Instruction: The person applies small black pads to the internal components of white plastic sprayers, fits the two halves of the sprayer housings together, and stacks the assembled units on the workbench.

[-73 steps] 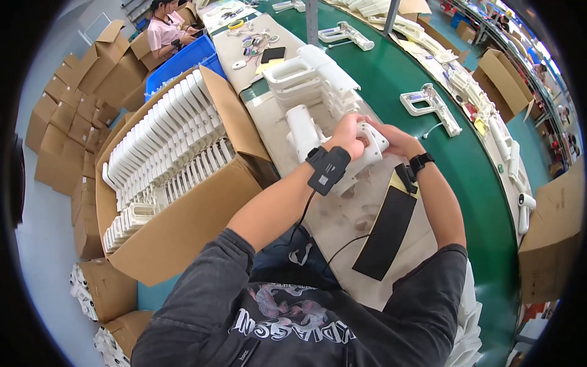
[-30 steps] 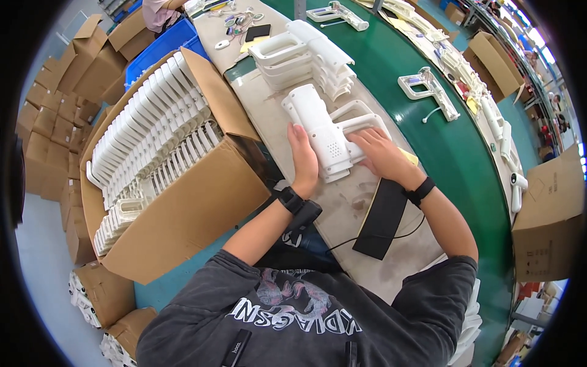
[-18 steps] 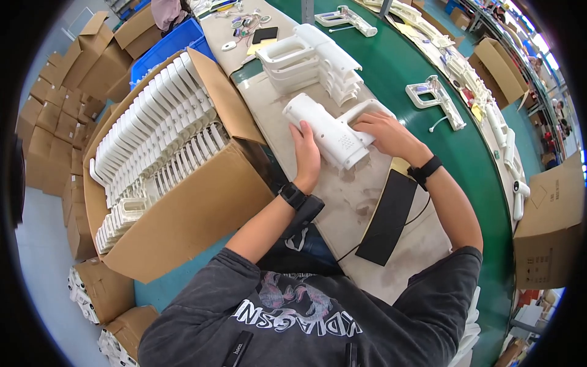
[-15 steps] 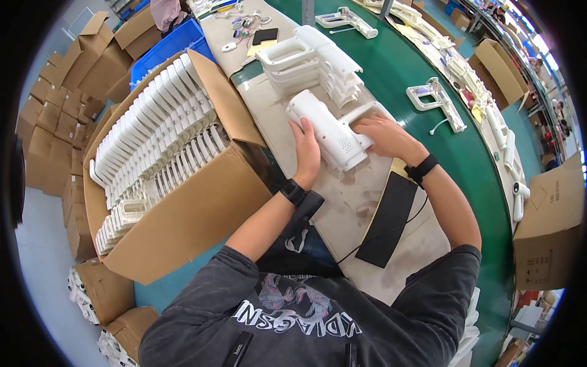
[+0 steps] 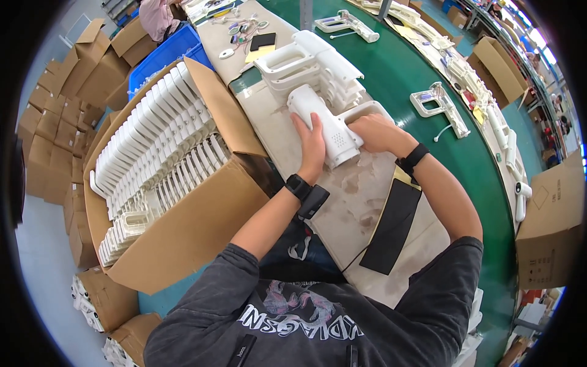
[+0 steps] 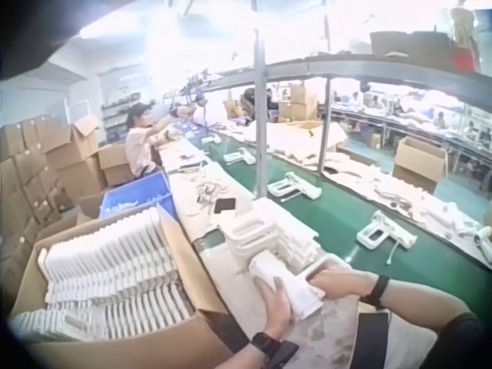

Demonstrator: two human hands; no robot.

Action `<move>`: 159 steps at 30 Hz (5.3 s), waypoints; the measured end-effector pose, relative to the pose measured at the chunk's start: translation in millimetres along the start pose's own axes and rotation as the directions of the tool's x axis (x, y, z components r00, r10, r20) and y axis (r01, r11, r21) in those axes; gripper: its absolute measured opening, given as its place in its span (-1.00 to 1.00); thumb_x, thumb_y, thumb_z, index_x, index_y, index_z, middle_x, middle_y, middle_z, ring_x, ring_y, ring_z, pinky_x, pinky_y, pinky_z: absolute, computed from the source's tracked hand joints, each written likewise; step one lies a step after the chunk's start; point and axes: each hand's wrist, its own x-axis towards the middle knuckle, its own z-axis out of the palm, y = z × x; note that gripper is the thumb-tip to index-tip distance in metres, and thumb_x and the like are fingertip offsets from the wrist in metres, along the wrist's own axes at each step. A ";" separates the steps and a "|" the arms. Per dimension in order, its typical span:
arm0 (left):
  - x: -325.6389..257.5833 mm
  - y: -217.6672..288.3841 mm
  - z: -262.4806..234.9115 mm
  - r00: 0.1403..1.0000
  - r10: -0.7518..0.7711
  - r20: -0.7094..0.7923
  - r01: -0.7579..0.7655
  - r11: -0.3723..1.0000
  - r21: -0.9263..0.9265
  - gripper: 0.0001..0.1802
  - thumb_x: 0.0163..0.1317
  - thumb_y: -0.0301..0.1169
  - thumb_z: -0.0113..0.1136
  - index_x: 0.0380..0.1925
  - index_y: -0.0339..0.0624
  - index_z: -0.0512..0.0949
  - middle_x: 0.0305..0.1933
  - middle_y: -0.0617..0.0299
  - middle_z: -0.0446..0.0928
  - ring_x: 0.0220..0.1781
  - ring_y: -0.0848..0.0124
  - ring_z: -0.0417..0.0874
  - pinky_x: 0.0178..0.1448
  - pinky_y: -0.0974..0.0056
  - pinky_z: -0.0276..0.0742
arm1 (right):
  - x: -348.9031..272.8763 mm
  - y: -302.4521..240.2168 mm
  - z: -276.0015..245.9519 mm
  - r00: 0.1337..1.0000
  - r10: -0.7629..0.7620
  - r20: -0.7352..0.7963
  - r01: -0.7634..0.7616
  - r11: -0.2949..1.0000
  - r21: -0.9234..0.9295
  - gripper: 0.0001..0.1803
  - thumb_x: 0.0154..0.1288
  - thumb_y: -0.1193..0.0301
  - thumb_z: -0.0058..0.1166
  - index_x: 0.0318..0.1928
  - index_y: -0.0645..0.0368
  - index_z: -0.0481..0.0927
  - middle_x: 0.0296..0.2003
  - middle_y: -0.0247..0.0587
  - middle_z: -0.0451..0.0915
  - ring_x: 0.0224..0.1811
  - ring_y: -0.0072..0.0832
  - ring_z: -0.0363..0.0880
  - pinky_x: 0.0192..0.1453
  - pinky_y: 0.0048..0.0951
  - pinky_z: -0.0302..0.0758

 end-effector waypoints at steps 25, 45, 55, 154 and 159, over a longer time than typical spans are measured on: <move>25.3 -3.5 14.2 1.000 0.021 0.014 -0.021 0.999 0.030 -0.03 0.53 0.10 -0.22 0.48 -0.55 -0.30 0.63 -0.25 -0.41 0.67 0.04 -0.43 0.66 0.12 -0.49 | 7.8 15.2 -2.7 0.997 0.077 -0.027 -0.078 0.997 -0.017 -0.57 -0.23 0.50 0.44 -0.22 0.16 0.62 -0.23 -0.03 0.71 -0.06 -0.02 0.65 -0.01 -0.11 0.55; -58.6 1.4 -48.2 0.979 -0.139 0.152 0.169 0.963 -0.210 -0.08 0.53 0.06 -0.14 0.51 -0.43 -0.24 0.61 -0.22 -0.16 0.65 0.12 -0.11 0.63 0.18 -0.13 | -3.6 -8.4 2.5 0.999 0.034 0.034 -0.034 0.999 -0.010 -0.71 -0.09 0.54 0.27 -0.25 0.14 0.61 -0.25 0.00 0.69 -0.09 0.01 0.64 -0.04 -0.08 0.55; -98.2 17.5 -102.3 0.956 -0.224 0.189 0.263 0.940 -0.219 -0.14 0.53 0.00 -0.07 0.52 -0.35 -0.16 0.59 -0.11 -0.04 0.58 0.19 0.12 0.57 0.11 0.10 | -43.3 -58.3 19.8 0.998 0.018 0.057 -0.019 1.000 0.018 -0.71 -0.11 0.57 0.24 -0.26 0.15 0.60 -0.28 -0.01 0.68 -0.12 0.02 0.64 -0.05 -0.08 0.54; -84.4 12.2 -112.4 0.975 -0.026 0.220 0.030 0.999 -0.013 -0.18 0.53 -0.02 -0.06 0.50 -0.38 -0.05 0.57 -0.14 0.03 0.57 0.14 0.12 0.57 0.13 0.05 | -27.2 -75.0 9.4 0.998 0.063 -0.011 -0.063 0.997 -0.043 -0.70 -0.14 0.49 0.30 -0.29 0.14 0.58 -0.38 0.01 0.65 -0.19 0.06 0.61 -0.18 -0.02 0.48; -39.2 6.7 -74.7 0.951 0.159 0.267 -0.170 0.985 0.018 -0.07 0.51 -0.01 -0.04 0.52 -0.43 -0.23 0.61 -0.29 -0.29 0.67 0.01 -0.31 0.65 0.09 -0.36 | -6.2 -42.5 1.9 0.997 0.077 0.021 -0.078 0.996 0.041 -0.67 -0.13 0.53 0.27 -0.24 0.13 0.61 -0.29 -0.02 0.69 -0.10 0.04 0.62 -0.08 -0.06 0.50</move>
